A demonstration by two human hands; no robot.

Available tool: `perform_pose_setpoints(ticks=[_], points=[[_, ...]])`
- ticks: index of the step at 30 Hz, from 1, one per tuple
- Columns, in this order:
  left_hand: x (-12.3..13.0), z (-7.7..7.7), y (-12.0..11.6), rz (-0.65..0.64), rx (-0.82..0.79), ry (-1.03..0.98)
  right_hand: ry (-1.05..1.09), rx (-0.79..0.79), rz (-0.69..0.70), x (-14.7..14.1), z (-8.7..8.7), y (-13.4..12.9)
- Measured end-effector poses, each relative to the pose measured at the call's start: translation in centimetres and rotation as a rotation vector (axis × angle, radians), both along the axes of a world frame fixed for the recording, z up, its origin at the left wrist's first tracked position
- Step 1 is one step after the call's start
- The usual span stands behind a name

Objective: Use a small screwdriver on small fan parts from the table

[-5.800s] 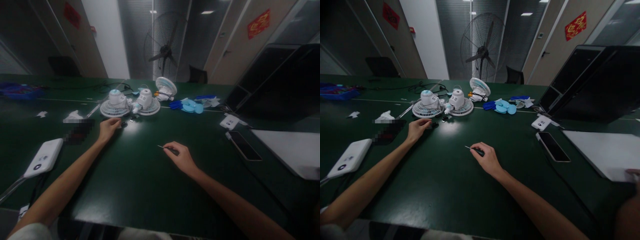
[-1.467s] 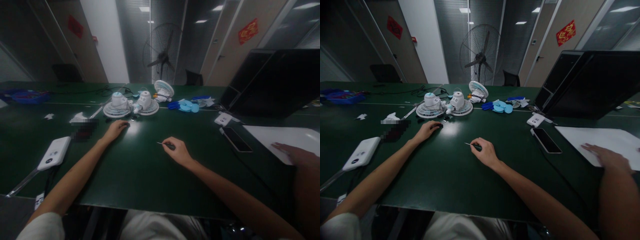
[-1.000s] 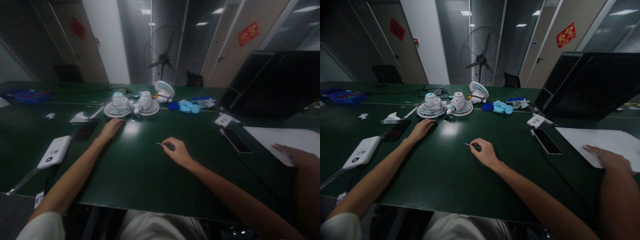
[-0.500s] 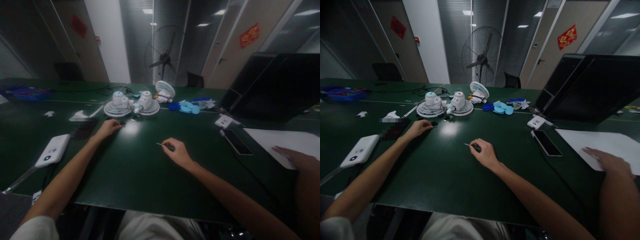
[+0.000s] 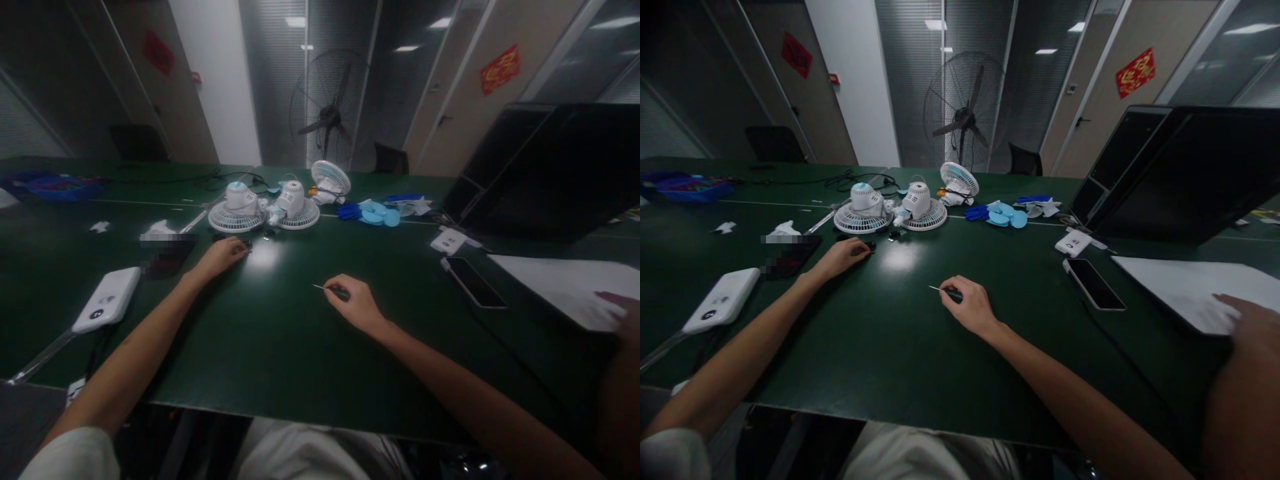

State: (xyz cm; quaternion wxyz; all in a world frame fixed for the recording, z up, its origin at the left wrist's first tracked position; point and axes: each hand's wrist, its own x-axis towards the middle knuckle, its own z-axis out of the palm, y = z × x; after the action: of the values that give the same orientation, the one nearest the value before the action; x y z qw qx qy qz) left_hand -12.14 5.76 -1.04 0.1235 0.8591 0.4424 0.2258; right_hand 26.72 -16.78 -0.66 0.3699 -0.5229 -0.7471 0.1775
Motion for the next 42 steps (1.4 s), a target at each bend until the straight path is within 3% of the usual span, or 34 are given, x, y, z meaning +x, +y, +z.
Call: perform_pose_setpoints(ticks=[12, 28, 42], points=[[0.0, -1.2, 0.3, 0.239, 0.073, -0.257, 0.015, -0.005, 0.026, 0.1, 0.0, -0.1], [0.2, -1.9, 1.4, 0.112, 0.139, -0.211, 0.006, -0.011, 0.016, 0.0, 0.1, -0.1], [-0.1, -2.3, 2.2, 0.136, 0.118, -0.180, 0.014, -0.008, 0.027, 0.0, 0.1, -0.1]])
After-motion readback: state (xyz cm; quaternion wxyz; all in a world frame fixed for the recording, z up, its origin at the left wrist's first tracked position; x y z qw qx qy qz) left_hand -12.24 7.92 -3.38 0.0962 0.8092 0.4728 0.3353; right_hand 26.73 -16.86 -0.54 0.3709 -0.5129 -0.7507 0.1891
